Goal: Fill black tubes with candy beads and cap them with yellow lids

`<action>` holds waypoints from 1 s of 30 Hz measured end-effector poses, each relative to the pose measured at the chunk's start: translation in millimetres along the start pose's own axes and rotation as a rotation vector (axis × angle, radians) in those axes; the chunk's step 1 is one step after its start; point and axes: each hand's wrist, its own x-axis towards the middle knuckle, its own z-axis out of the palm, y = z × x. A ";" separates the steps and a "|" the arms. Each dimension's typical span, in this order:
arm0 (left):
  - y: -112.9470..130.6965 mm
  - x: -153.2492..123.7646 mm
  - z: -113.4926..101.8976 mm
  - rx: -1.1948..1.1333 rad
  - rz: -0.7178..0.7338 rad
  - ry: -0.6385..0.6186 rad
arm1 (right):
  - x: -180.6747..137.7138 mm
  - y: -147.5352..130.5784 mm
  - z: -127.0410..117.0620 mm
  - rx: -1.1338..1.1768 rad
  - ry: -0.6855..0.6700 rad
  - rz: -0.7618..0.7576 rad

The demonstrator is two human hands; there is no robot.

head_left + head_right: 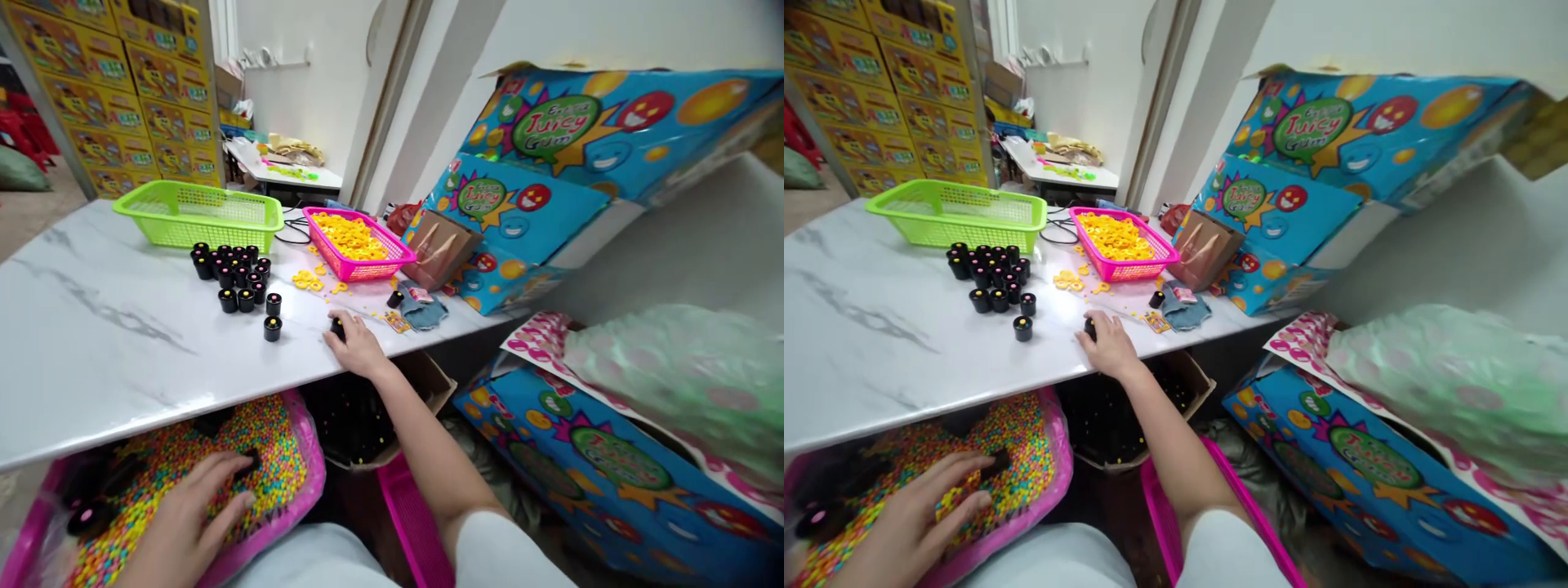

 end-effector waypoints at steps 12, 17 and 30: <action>48.8 28.8 18.8 -1.443 -0.810 0.049 | -102.7 -106.8 37.0 0.047 -0.107 -0.598; 36.9 16.3 16.9 -1.378 -0.916 0.007 | -85.2 -64.7 24.9 -0.047 -0.020 -0.414; -24.8 -70.9 -43.4 -1.247 -0.999 0.291 | 10.9 87.0 -18.0 -0.352 -0.149 0.217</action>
